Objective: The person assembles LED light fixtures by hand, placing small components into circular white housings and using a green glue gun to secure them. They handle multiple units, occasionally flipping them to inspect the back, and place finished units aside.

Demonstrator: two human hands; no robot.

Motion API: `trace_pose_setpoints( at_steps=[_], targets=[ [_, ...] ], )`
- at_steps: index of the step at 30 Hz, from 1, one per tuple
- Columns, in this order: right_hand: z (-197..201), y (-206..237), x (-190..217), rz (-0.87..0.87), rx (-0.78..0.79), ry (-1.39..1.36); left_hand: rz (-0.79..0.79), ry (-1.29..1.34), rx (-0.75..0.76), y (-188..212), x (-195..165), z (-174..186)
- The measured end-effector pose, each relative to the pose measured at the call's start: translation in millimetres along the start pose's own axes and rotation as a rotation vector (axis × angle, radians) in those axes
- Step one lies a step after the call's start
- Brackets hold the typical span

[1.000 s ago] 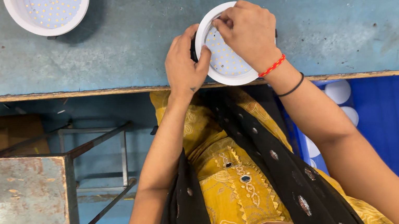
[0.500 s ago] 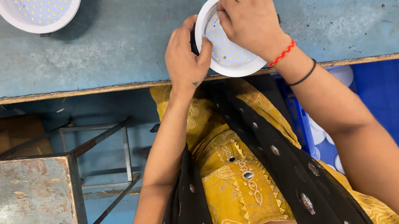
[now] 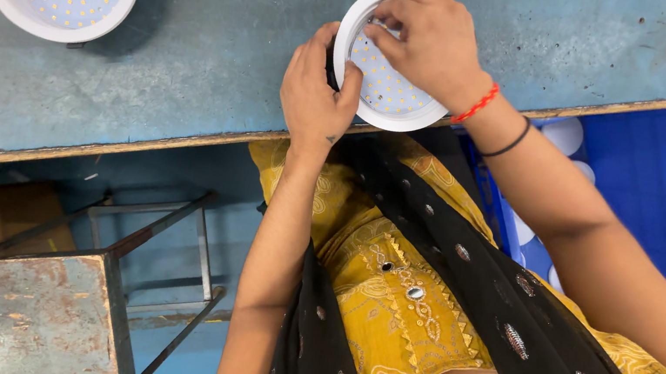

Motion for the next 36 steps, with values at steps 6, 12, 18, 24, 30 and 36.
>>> trace_pose_setpoints(
  at_steps=[6, 12, 18, 24, 30, 36],
  targets=[
    [-12, 0, 4, -0.099, -0.069, 0.041, 0.002, 0.013, 0.003, -1, -3, -2],
    [1, 0, 1, 0.068, 0.010, 0.084, 0.012, 0.011, 0.007, -2, -5, -4],
    [20, -3, 0, 0.183, 0.248, 0.047, 0.006, 0.010, -0.014, -4, -7, -5],
    [20, -6, 4, 0.264, 0.303, 0.159, 0.037, -0.010, 0.016, -5, -7, -5],
    [20, -17, -8, 0.117, 0.386, -0.049, 0.034, -0.008, 0.011, -5, -6, -5],
    [14, -21, -16, 0.074, 0.419, -0.107, 0.054, -0.011, 0.032, -4, -4, -5]
  ],
)
Point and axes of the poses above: each hand's wrist, its own y-axis away from the middle knuckle, its own z-axis out of the back of the hand, x = y × z, the point moved 2 cm from there along -y, towards the middle knuckle, and after that the axes turned 6 degrees about -y, right-handed, at the moved point
